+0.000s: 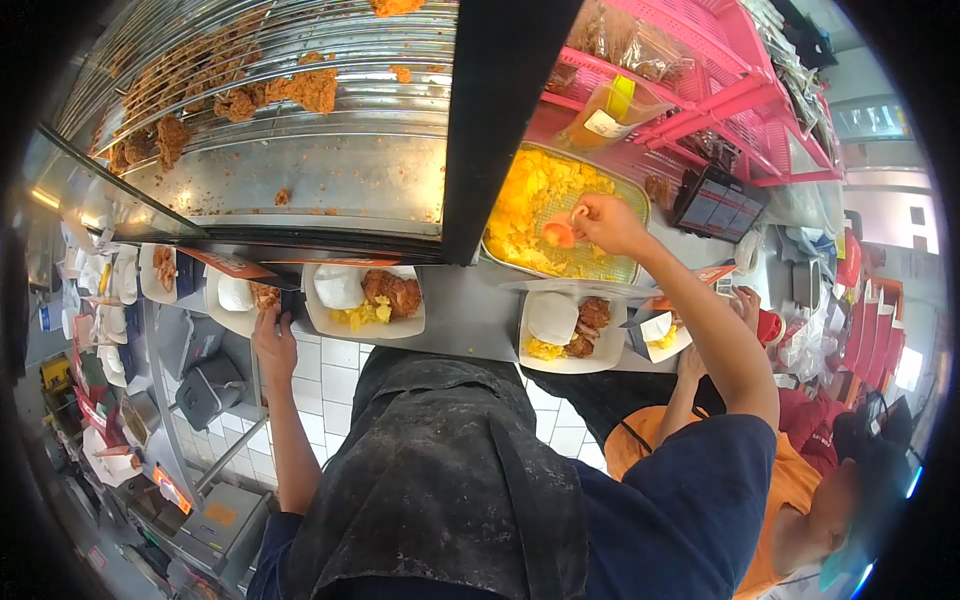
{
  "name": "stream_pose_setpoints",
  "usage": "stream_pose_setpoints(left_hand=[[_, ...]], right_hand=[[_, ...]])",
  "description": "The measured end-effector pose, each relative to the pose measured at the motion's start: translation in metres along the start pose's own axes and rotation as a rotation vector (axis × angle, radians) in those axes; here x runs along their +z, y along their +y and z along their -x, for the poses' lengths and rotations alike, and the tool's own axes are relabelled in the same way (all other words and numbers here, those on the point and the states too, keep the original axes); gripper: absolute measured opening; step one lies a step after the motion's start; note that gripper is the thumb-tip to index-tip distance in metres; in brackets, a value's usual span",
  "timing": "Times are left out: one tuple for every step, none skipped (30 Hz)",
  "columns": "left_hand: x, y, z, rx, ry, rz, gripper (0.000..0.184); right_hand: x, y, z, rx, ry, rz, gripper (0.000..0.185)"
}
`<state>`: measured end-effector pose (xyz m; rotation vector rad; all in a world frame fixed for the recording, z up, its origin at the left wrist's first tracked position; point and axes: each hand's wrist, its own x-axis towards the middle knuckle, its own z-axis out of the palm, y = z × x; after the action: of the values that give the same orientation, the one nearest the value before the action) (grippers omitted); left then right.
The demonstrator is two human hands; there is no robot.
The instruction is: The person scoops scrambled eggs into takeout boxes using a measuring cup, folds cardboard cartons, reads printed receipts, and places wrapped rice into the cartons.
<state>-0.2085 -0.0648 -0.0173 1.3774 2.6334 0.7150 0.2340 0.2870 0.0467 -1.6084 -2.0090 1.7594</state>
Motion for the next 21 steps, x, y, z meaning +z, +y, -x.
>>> stream_pose_setpoints(left_hand=[[-0.001,0.000,0.002,-0.003,-0.003,0.019,0.013],[-0.003,0.001,0.004,-0.004,-0.012,0.017,0.013],[-0.005,0.004,0.002,0.018,-0.006,0.010,0.015],[-0.006,0.006,0.000,0.036,0.005,0.006,0.016],[-0.007,0.009,-0.001,0.035,0.003,0.010,0.016],[-0.008,0.010,-0.001,0.039,0.003,-0.017,0.015],[-0.008,0.011,-0.001,0.042,0.005,-0.045,0.015],[-0.007,0.010,-0.002,0.037,0.010,-0.044,0.015],[-0.006,0.009,-0.004,0.025,-0.008,0.023,0.013],[-0.008,0.005,0.000,-0.001,-0.018,0.086,0.012],[-0.008,0.003,-0.001,-0.011,-0.009,0.082,0.012],[-0.008,0.002,-0.001,0.009,-0.029,0.092,0.012],[-0.009,-0.001,-0.003,0.029,-0.048,0.098,0.012],[-0.016,0.003,-0.007,0.008,-0.086,0.123,0.016],[-0.018,0.003,-0.009,-0.006,-0.081,0.106,0.016],[-0.019,0.001,-0.014,0.026,-0.099,0.155,0.018],[-0.022,-0.002,-0.016,0.064,-0.118,0.206,0.021],[-0.026,-0.001,-0.017,0.069,-0.115,0.198,0.021],[-0.031,0.001,-0.022,0.042,-0.168,0.279,0.022],[-0.038,-0.002,-0.029,0.021,-0.226,0.363,0.022],[-0.047,-0.008,-0.036,0.044,-0.238,0.366,0.022]], right_hand=[[0.003,-0.011,0.007,-0.123,0.056,0.281,0.011],[0.008,-0.015,0.014,-0.240,0.112,0.556,0.012],[0.014,-0.013,0.016,-0.234,0.112,0.553,0.012],[0.019,-0.011,0.014,-0.228,0.006,0.505,0.012],[0.023,-0.005,0.013,-0.218,-0.101,0.457,0.012],[0.021,-0.003,0.007,-0.157,-0.117,0.317,0.011],[0.014,-0.002,0.007,-0.157,-0.118,0.322,0.011],[0.006,-0.003,0.007,-0.040,-0.094,0.154,0.010],[0.000,-0.007,0.007,0.076,-0.073,-0.013,0.010],[-0.017,-0.007,0.004,0.039,-0.081,-0.148,0.011],[-0.028,-0.003,0.004,0.012,-0.057,-0.171,0.013],[-0.034,-0.015,0.010,-0.016,-0.036,-0.196,0.015],[-0.040,-0.027,0.018,-0.075,0.002,-0.213,0.014],[-0.039,-0.042,0.028,-0.131,0.037,-0.236,0.014],[-0.031,-0.063,0.043,-0.206,0.046,-0.241,0.012],[-0.020,-0.084,0.061,-0.283,0.059,-0.248,0.011],[-0.003,-0.103,0.079,-0.289,0.050,-0.255,0.011],[0.019,-0.121,0.098,-0.334,0.102,-0.175,0.009],[0.045,-0.133,0.114,-0.376,0.167,-0.095,0.007],[0.071,-0.137,0.126,-0.416,0.262,0.034,0.007],[0.099,-0.143,0.137,-0.444,0.358,0.165,0.008]])
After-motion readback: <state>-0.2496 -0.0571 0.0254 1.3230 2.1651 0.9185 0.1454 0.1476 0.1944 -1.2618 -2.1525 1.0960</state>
